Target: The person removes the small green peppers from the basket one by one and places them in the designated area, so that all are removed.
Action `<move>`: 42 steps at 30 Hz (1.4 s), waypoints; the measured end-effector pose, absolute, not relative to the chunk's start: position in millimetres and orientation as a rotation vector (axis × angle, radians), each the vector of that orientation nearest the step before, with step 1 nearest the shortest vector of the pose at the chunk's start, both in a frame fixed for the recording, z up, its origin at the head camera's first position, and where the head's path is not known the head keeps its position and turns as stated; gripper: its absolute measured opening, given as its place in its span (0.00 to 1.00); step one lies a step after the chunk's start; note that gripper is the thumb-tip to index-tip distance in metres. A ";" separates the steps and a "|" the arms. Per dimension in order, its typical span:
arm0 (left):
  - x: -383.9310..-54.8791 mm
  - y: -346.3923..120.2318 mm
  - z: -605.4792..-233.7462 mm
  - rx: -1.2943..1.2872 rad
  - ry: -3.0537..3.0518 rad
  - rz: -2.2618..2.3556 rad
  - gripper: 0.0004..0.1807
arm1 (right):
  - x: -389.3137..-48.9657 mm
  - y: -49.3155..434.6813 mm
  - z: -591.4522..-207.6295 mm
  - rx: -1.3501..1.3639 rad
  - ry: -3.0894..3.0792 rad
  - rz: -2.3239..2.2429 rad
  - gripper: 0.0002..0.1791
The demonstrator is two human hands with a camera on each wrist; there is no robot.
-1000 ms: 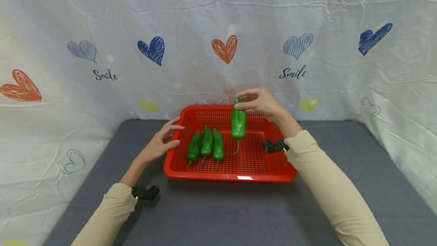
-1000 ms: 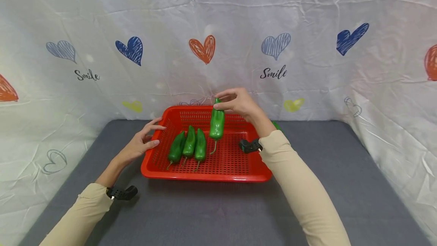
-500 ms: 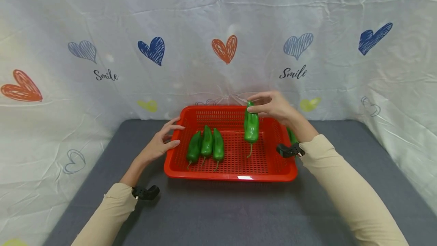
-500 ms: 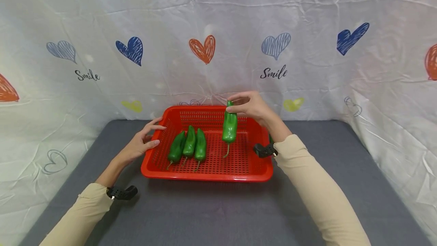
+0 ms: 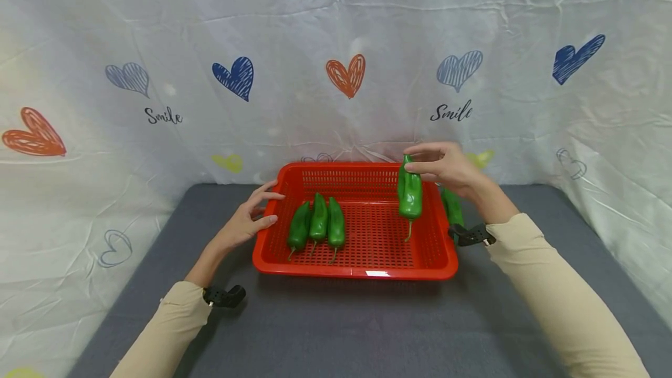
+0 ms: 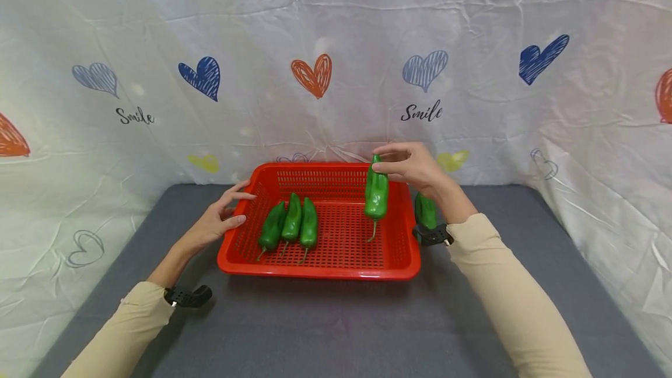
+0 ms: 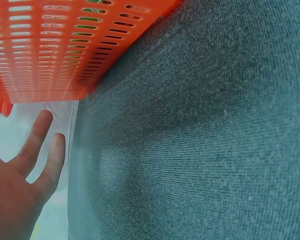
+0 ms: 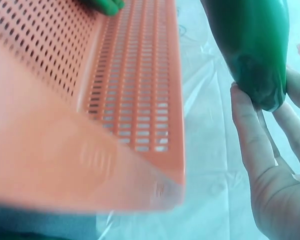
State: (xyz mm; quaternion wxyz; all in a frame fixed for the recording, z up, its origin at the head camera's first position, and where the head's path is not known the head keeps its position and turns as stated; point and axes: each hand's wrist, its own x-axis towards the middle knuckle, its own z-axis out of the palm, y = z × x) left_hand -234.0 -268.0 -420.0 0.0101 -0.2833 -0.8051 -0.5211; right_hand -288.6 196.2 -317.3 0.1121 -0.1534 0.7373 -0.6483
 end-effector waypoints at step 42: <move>-234.7 -267.5 -419.3 -0.863 -2.534 -1.587 0.24 | -289.6 310.2 -341.0 -0.266 2.333 -1.953 0.23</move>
